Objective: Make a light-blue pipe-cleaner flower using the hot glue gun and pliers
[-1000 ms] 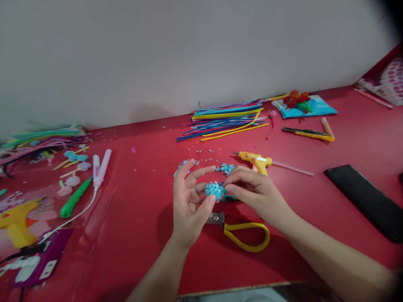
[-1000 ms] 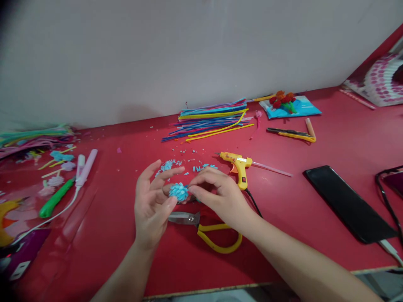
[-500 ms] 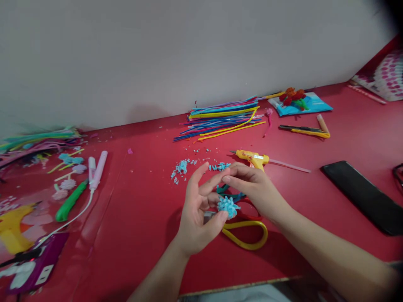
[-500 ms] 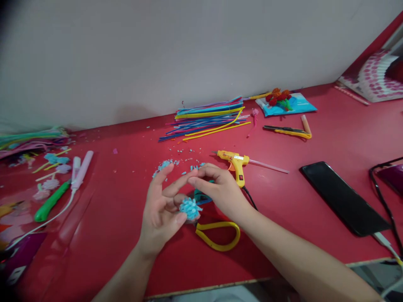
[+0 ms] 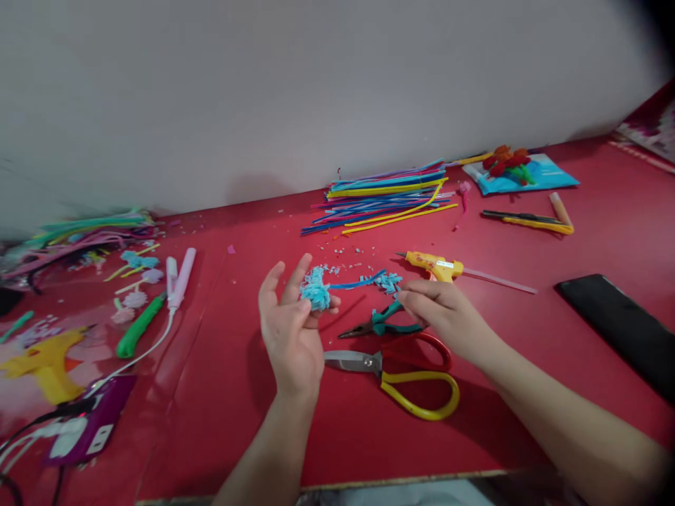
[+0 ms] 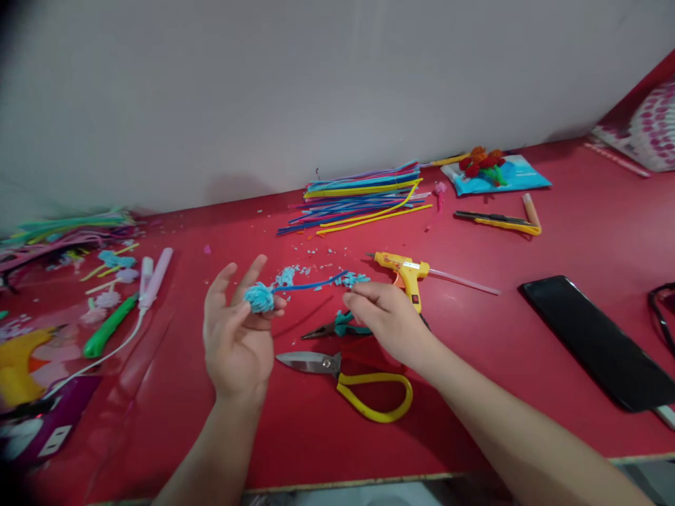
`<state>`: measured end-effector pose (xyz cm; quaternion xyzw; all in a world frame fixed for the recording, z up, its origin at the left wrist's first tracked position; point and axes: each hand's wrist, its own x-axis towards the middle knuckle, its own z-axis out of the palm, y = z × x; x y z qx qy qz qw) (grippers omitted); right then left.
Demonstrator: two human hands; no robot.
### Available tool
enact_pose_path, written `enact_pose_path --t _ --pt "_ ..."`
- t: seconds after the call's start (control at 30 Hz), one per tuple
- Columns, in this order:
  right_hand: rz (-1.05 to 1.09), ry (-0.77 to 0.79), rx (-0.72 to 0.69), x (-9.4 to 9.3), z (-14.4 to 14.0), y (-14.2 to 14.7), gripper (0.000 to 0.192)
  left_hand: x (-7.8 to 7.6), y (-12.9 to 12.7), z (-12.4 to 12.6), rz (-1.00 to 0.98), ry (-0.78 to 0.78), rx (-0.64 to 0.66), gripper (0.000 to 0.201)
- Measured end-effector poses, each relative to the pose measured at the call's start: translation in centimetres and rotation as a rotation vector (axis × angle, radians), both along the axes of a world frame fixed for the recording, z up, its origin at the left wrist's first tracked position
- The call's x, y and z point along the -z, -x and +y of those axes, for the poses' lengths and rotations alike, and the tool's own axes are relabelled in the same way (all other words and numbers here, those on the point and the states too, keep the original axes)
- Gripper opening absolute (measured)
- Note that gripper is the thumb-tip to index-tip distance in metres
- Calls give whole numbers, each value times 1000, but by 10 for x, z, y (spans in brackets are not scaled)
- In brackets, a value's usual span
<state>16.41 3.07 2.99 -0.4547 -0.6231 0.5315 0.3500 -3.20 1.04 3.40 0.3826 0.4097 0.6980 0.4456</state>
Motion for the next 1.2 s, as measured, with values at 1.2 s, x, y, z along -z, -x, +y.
enact_pose_path --t 1.2 --pt "186 42 86 -9 -6 13 18 9 -22 -12 77 77 212 49"
